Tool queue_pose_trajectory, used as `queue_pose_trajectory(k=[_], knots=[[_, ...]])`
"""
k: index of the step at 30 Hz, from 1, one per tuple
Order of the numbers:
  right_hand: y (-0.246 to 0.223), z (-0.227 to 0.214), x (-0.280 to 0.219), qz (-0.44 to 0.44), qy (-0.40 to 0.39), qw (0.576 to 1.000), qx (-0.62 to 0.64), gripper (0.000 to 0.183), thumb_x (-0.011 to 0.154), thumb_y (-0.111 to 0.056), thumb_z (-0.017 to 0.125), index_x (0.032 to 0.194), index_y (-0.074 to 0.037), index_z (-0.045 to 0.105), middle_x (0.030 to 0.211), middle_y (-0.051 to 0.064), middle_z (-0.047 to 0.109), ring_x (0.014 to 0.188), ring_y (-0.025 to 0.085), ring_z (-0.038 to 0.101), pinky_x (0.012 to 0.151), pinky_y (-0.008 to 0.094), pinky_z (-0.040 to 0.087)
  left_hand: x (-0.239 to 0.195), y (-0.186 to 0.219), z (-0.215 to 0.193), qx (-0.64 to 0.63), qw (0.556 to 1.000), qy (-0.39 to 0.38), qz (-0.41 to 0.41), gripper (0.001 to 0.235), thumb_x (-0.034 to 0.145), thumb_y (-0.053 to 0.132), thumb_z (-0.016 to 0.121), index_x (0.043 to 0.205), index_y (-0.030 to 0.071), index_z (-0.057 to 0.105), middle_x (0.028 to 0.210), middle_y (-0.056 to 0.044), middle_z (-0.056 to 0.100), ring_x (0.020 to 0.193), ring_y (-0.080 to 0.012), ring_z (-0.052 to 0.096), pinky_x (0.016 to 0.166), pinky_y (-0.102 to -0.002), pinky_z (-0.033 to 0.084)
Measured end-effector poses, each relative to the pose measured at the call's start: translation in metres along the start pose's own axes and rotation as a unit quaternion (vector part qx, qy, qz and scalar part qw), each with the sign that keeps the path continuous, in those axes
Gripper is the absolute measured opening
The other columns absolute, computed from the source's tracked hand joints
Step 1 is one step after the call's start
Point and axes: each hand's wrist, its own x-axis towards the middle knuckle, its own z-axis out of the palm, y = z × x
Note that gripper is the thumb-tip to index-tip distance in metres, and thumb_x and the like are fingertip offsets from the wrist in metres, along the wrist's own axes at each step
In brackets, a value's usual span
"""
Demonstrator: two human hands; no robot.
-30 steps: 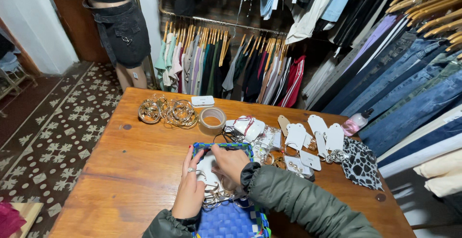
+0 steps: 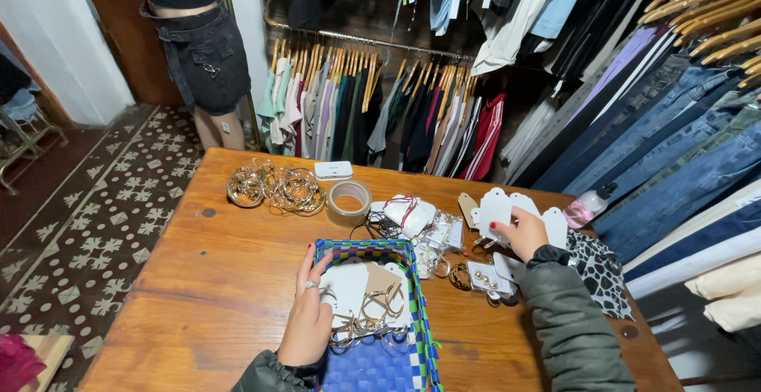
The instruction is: The person organizes various jewelry items on a wooden table. They pick up earrings attached to white cards and place them into a colorful woven basket. They also handle several gold-colored bangles, moving them from the table into the basket. Finally, they pick up a patterned fabric pouch and a small white box, placing them on the table.
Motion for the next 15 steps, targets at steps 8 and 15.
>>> queue_pose_trajectory(k=[8, 15], knots=[[-0.146, -0.056, -0.089, -0.024, -0.037, 0.974, 0.224, 0.051, 0.095, -0.017, 0.080, 0.145, -0.010, 0.074, 0.133, 0.008, 0.083, 0.113, 0.020, 0.081, 0.092, 0.037, 0.068, 0.002, -0.001, 0.001, 0.012, 1.000, 0.004, 0.023, 0.089, 0.083, -0.011, 0.034, 0.168, 0.013, 0.044, 0.191, -0.012, 0.009, 0.177, -0.0249, 0.015, 0.133, -0.043, 0.026], [-0.240, -0.003, -0.161, -0.062, -0.342, 0.899, 0.267, 0.062, 0.096, -0.011, 0.079, 0.156, -0.014, 0.066, 0.130, 0.010, 0.088, 0.102, 0.019, 0.088, 0.083, 0.029, 0.075, 0.002, -0.005, 0.002, 0.007, 1.000, 0.003, 0.016, 0.090, 0.083, -0.012, 0.035, 0.169, 0.014, 0.044, 0.190, -0.011, 0.009, 0.176, -0.0264, 0.017, 0.134, -0.043, 0.024]])
